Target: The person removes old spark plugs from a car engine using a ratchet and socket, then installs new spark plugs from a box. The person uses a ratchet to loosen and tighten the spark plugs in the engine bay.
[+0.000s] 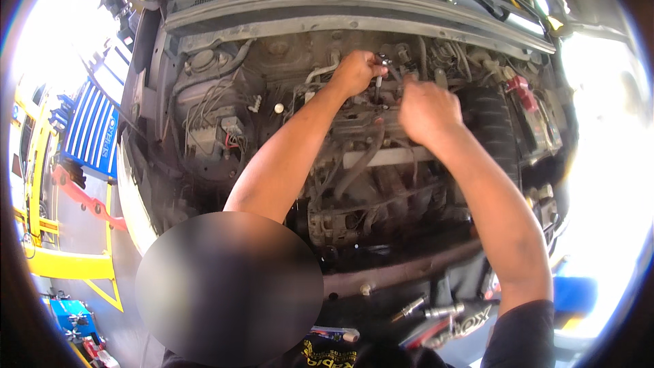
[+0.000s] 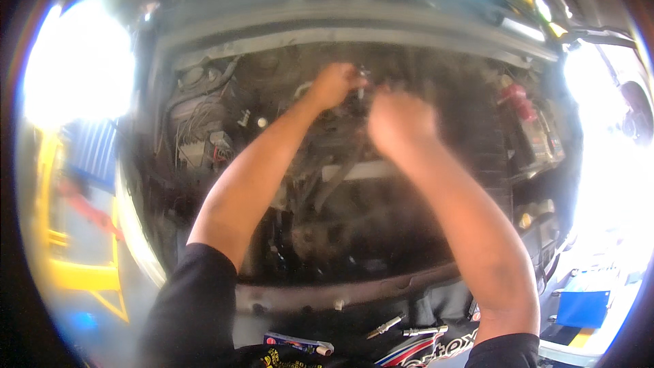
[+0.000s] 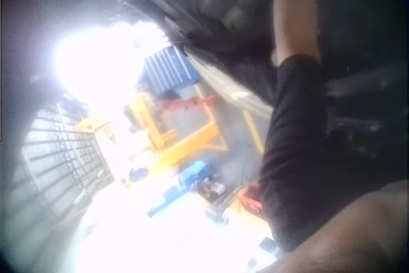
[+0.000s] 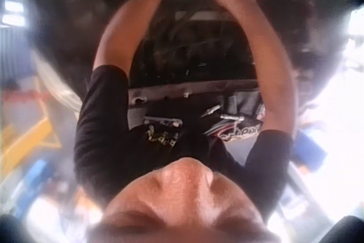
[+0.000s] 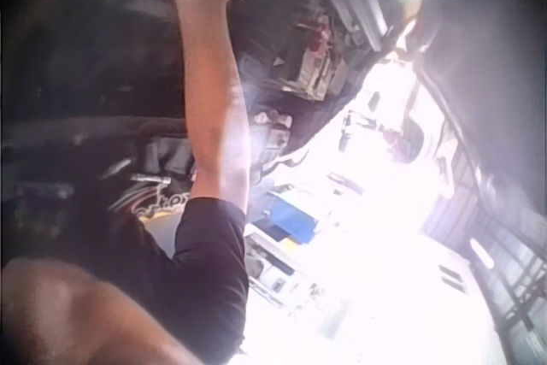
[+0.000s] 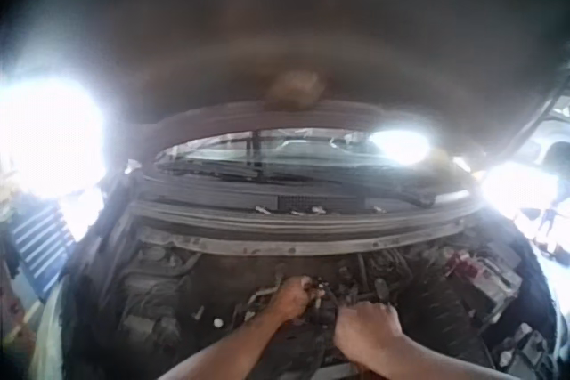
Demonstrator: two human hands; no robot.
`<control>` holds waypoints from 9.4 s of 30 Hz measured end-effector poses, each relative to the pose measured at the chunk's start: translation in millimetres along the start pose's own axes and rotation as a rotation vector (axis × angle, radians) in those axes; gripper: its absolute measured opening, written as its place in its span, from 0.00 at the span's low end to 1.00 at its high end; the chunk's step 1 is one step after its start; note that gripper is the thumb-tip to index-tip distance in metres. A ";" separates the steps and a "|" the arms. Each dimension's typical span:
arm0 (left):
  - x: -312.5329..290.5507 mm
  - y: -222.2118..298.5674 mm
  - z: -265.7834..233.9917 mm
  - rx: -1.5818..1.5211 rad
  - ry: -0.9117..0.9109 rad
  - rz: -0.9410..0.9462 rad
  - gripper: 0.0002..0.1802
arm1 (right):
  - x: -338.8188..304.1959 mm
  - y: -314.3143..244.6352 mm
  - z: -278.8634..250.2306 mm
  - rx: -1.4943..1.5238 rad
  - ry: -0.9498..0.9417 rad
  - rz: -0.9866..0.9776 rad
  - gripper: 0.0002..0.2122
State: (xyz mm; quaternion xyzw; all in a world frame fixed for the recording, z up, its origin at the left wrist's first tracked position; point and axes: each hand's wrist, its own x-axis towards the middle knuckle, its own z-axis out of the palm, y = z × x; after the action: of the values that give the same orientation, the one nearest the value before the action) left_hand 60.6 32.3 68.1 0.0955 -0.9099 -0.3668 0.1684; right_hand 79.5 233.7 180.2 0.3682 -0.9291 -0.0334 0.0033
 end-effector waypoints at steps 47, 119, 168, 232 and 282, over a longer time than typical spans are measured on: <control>80.0 -42.2 94.0 -0.463 0.288 -0.162 0.24 | 18.3 2.8 32.1 -0.197 0.293 -0.076 0.10; 47.8 -39.8 87.3 -0.847 0.299 -0.402 0.28 | 69.2 83.3 39.6 -0.249 0.056 -0.112 0.15; 0.7 21.3 55.0 -0.454 0.044 -0.085 0.32 | 56.9 86.3 41.2 -0.242 0.322 -0.367 0.18; -29.2 21.8 39.9 -0.152 0.288 -0.092 0.08 | 51.8 -13.4 -14.4 0.369 -0.326 0.041 0.47; -40.5 2.6 -2.5 0.063 0.062 -0.206 0.15 | 129.3 75.2 26.2 -0.463 0.050 -0.623 0.32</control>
State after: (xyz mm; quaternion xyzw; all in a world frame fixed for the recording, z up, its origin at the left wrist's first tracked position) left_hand 98.8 44.6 62.0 0.2049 -0.9008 -0.3502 0.1546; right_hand -67.0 201.4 156.6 0.6229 -0.7403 -0.2327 0.0988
